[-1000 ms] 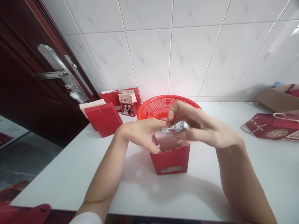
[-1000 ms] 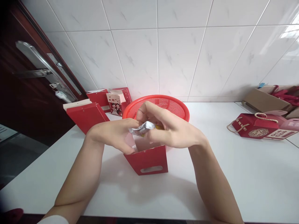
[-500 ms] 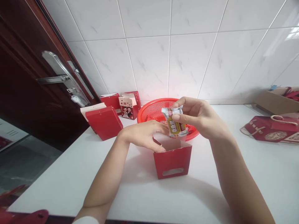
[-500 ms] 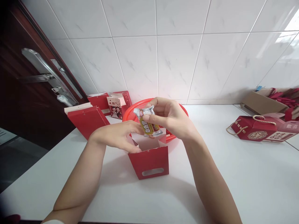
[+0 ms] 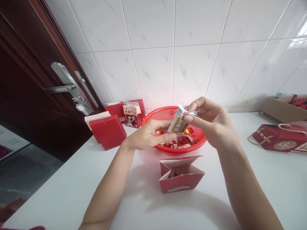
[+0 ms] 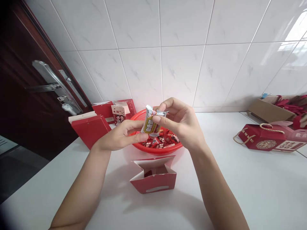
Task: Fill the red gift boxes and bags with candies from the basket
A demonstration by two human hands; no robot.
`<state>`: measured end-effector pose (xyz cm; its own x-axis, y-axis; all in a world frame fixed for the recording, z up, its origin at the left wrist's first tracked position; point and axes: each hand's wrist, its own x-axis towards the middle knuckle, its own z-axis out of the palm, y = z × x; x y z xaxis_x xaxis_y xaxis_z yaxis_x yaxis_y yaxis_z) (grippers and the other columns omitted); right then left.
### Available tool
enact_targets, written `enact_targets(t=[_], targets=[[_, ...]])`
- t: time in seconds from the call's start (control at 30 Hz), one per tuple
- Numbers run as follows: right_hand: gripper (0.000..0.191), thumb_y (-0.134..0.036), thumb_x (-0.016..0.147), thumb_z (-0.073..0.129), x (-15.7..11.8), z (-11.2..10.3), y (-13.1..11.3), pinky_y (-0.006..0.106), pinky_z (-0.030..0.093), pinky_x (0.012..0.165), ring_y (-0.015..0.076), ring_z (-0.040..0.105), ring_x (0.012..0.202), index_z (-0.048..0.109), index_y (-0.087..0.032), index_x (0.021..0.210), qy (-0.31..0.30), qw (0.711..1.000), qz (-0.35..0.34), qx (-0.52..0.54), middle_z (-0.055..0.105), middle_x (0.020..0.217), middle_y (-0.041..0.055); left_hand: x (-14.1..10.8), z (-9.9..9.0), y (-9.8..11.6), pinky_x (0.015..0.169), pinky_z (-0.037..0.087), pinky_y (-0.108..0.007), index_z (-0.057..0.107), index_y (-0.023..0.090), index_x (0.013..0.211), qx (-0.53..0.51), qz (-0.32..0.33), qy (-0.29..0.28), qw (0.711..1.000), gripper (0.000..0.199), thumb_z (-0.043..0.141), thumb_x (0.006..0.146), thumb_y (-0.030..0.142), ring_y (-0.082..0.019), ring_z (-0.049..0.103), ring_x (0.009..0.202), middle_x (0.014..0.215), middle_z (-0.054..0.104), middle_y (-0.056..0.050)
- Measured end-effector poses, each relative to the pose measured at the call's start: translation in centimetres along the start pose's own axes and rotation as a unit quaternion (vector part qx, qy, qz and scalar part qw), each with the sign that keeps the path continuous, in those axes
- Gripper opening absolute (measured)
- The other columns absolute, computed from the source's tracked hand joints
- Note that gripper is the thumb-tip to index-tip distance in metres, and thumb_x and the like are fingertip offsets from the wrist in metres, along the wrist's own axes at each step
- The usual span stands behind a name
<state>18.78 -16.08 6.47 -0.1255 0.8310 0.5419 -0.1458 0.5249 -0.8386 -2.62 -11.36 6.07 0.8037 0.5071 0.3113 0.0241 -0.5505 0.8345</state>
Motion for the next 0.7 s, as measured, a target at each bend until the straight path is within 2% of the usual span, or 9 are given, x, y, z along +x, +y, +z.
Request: enact_targets(t=[0.1,0.2,0.33,0.4,0.6,0.7], targets=[[0.030,-0.037,0.078,0.087,0.05,-0.16,-0.08,0.038,0.060,0.074,0.0216,0.071,0.083,0.062,-0.023,0.084,0.013,1.000,-0.003,-0.008,0.073,0.090,0.0041,0.20,0.11,-0.07,0.094,0.060,-0.040,0.075,0.025,0.125,-0.034,0.026,0.061,0.997,0.033,0.065,0.097,0.041,-0.029,0.072,0.112,0.122,0.076,-0.009],[0.029,-0.037,0.079,0.086,0.07,-0.39,-0.20,0.037,0.059,0.071,0.0192,0.069,0.077,0.060,-0.023,0.082,0.028,0.999,-0.005,-0.017,0.072,0.087,0.0032,0.39,0.18,-0.04,0.095,0.061,-0.041,0.073,0.026,0.128,-0.076,0.035,0.097,0.992,0.037,0.066,0.096,0.044,-0.029,0.072,0.113,0.126,0.074,-0.010],[0.031,-0.037,0.078,0.086,0.04,-0.46,-0.18,0.030,0.053,0.056,0.0143,0.062,0.065,0.059,-0.023,0.081,0.053,0.998,-0.011,-0.030,0.070,0.084,0.0018,0.37,-0.03,-0.20,0.091,0.063,-0.043,0.074,0.023,0.126,-0.116,0.024,0.084,0.989,0.039,0.064,0.096,0.047,-0.030,0.074,0.108,0.125,0.075,-0.011],[0.031,-0.037,0.078,0.086,0.04,-0.36,-0.07,0.029,0.053,0.054,0.0142,0.062,0.064,0.058,-0.023,0.081,0.053,0.998,-0.013,-0.027,0.069,0.083,0.0014,0.27,-0.20,-0.36,0.092,0.063,-0.044,0.074,0.023,0.126,-0.126,0.015,0.070,0.989,0.041,0.063,0.097,0.049,-0.029,0.076,0.104,0.124,0.075,-0.012],[0.030,-0.036,0.081,0.084,0.06,-0.18,0.16,0.034,0.058,0.063,0.0157,0.066,0.068,0.057,-0.023,0.082,0.018,1.000,-0.018,-0.001,0.073,0.093,0.0038,0.15,-0.33,-0.56,0.093,0.062,-0.043,0.072,0.028,0.129,-0.149,0.001,0.035,0.988,0.041,0.057,0.100,0.051,-0.028,0.078,0.099,0.127,0.074,-0.011],[0.027,-0.033,0.081,0.083,0.02,-0.27,0.16,0.036,0.060,0.070,0.0174,0.069,0.075,0.058,-0.023,0.083,0.004,1.000,-0.019,0.006,0.075,0.107,0.0069,0.16,-0.32,-0.39,0.090,0.063,-0.043,0.072,0.029,0.128,-0.159,0.011,0.066,0.985,0.040,0.064,0.096,0.051,-0.026,0.078,0.093,0.122,0.076,-0.009]])
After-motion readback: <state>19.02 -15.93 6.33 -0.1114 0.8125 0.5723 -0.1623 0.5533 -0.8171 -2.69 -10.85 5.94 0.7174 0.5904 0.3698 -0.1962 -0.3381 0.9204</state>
